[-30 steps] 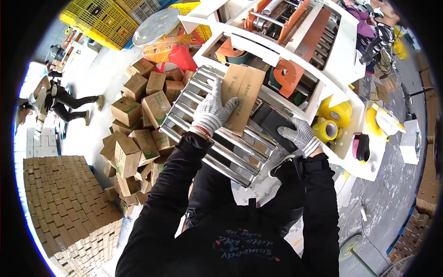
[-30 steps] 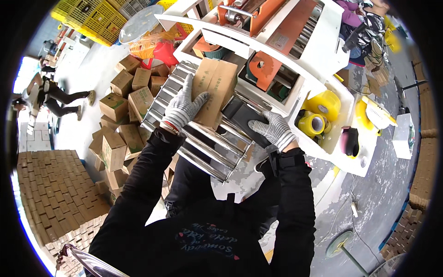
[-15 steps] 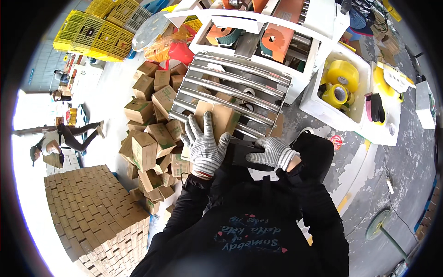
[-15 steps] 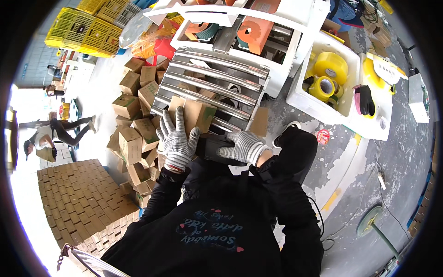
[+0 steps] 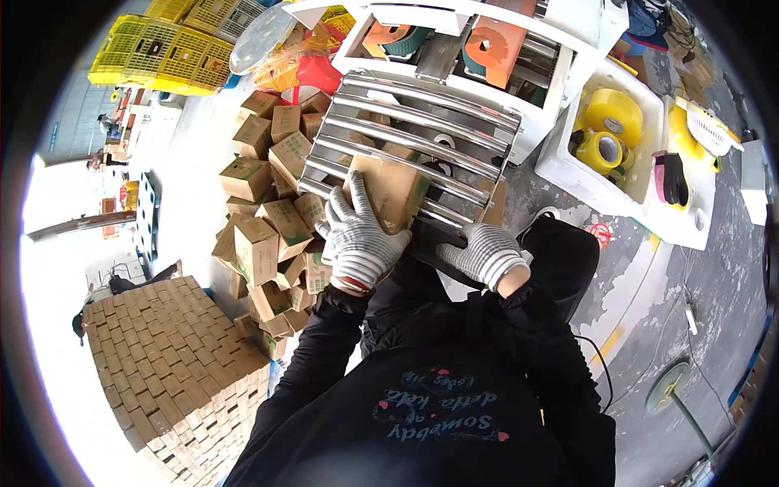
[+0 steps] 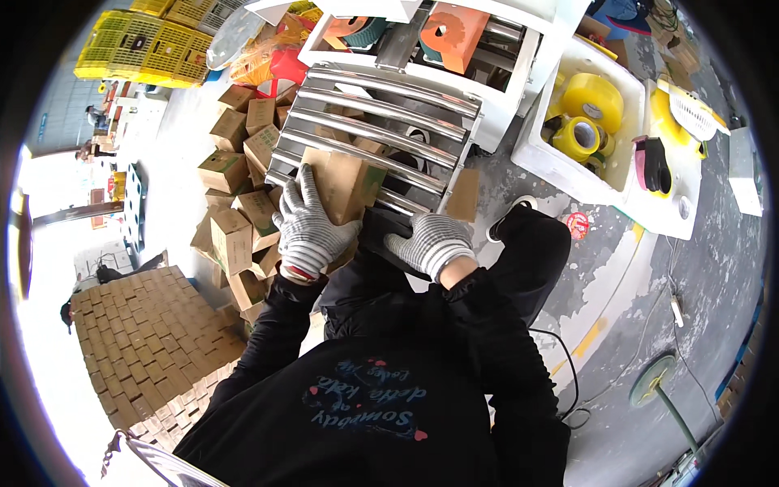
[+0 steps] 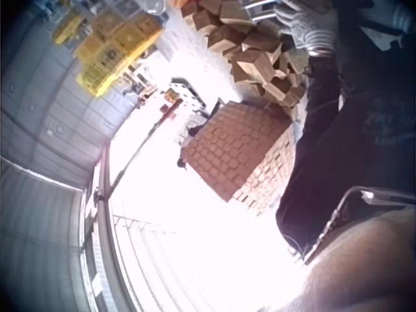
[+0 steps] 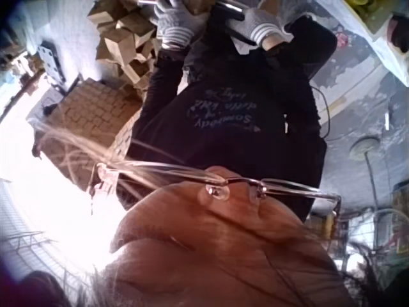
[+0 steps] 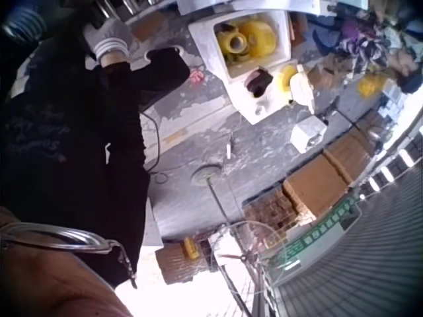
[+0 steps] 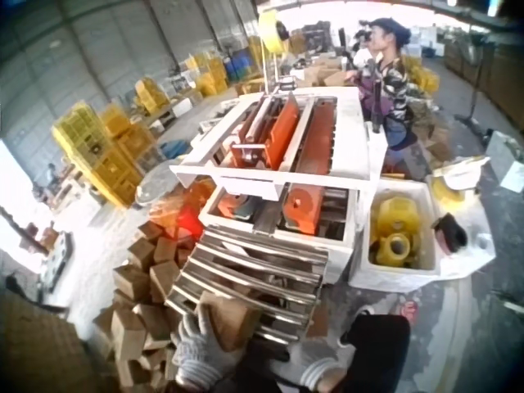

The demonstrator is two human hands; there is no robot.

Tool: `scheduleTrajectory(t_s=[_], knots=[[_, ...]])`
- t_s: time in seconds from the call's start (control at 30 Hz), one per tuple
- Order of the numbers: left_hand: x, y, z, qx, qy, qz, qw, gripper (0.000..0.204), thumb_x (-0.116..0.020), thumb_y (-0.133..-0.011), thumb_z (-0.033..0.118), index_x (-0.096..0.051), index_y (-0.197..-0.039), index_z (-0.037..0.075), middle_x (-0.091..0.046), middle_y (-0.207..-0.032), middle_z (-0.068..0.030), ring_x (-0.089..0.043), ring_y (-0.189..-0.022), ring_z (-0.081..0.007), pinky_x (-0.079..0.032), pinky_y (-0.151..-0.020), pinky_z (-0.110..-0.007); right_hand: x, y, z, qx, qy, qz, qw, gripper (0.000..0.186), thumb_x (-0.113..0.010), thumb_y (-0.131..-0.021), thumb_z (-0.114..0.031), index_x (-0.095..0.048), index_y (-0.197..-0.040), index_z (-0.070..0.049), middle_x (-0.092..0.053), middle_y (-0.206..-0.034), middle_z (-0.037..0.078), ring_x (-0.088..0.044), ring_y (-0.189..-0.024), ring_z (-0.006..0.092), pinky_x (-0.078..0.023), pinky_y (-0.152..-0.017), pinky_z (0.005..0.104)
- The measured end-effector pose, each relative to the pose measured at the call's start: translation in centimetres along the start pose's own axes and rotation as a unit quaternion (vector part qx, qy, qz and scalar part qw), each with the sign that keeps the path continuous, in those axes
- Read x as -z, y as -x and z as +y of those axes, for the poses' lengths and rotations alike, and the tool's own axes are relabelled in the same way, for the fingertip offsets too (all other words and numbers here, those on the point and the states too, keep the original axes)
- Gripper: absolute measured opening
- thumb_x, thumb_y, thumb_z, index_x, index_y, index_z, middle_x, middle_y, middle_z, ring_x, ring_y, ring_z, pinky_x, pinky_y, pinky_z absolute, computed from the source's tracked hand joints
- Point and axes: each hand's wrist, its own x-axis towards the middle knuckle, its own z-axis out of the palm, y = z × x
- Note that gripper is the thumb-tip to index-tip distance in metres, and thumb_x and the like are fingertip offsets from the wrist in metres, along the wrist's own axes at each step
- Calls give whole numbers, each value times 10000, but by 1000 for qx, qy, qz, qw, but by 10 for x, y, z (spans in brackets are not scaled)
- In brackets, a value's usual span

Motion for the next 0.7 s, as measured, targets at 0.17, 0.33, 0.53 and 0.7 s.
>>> scheduleTrajectory(t_s=[0.17,0.33,0.53,0.7], knots=[[23,6,-1,5,103,68,992,918,-748,-561,360,-321,-1326,87,-425,-1103,-224,-445,-1024,-406,-374,-860,-510,-7,-4,18,-18,-143,60,988,518,-629,-764,-422,-615,-876,83,-609,-742,246,-623,-682,318,-460,-647,385],[82,30,-75,61,232,140,961,927,-766,-548,321,-319,-1330,102,-429,-1094,-223,-443,-1018,-404,-379,-855,-489,3,42,-13,-2,-563,-13,826,353,-718,-755,-280,-636,-847,51,-638,-711,68,-597,-634,113,-466,-554,255],[62,14,-227,334,2,124,934,930,-737,-592,457,-305,-1363,166,-410,-1201,-248,-421,-1106,-409,-342,-939,-502,-35,31,-24,122,-475,-41,871,386,-748,-738,-257,-619,-981,14,-638,-854,77,-580,-781,135,-471,-711,273],[2,-11,-356,416,-100,68,901,917,-690,-657,544,-264,-1393,202,-300,-1382,-200,-305,-1259,-372,-280,-999,-537,-54,30,-35,174,-489,-79,851,409,-705,-770,-162,-531,-1101,4,-636,-945,75,-608,-840,133,-498,-752,263]])
